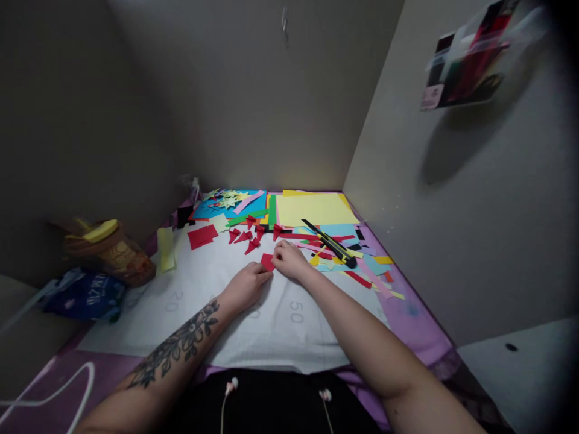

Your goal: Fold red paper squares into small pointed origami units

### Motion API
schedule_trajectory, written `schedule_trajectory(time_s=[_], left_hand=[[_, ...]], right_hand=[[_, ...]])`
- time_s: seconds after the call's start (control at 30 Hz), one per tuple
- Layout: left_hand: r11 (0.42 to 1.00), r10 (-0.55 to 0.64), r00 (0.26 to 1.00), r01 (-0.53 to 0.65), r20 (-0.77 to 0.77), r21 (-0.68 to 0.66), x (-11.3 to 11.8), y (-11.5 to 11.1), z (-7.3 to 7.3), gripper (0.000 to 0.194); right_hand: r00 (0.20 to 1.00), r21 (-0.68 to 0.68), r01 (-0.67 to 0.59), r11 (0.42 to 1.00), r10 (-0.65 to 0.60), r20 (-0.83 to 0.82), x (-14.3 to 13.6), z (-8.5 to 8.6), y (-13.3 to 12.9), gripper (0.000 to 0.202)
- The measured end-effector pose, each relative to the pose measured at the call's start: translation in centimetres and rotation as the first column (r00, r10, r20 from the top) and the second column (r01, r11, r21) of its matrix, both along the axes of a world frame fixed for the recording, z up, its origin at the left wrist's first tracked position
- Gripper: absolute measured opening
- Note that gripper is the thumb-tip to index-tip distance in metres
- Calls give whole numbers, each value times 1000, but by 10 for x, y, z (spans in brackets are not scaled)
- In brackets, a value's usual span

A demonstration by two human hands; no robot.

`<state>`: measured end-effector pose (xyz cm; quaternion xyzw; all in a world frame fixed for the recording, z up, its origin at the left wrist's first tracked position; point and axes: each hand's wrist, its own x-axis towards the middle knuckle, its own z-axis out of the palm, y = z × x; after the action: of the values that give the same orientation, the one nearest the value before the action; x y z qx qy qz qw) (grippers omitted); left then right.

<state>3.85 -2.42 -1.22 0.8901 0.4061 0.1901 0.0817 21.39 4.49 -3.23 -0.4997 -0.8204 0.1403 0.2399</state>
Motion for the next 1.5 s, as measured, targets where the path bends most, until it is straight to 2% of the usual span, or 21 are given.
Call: schedule_trajectory(time_s=[0.23,0.47,0.7,0.8,0.87,0.93,1.03,1.2,1.33,1.5], left_hand=[[1000,-15,996,17,-90,14,2,0,2,33],[991,-111,979,122,-172,54,-1,2,10,32],[998,-45,977,53,-211,32,2,-4,15,24],[1000,-16,971,22,-240,22,2,-7,15,25],[999,-6,966,14,-259,29,2,-8,15,26],[999,-4,962,14,-274,37,2,-9,14,27],[999,-8,957,23,-290,47,2,-9,15,27],[996,-40,954,62,-297,64,0,-16,21,25],[997,-19,958,39,-286,64,-9,-22,24,20],[990,50,950,-5,-307,143,-21,-11,22,23]], right_hand=[[999,3,12,1000,-12,45,2,2,0,7],[971,25,209,978,-210,111,1,4,2,16],[941,41,331,943,-333,60,3,8,0,16],[970,104,245,964,-242,-36,7,9,-3,19],[994,140,71,988,-58,-91,12,8,-7,26],[984,143,-135,980,149,-95,16,6,-13,28],[950,107,-299,948,306,-60,19,4,-19,27],[953,58,-299,952,302,-34,17,4,-19,26],[954,53,-293,955,295,-47,17,7,-19,27],[955,48,-291,955,293,-36,21,9,-21,30]])
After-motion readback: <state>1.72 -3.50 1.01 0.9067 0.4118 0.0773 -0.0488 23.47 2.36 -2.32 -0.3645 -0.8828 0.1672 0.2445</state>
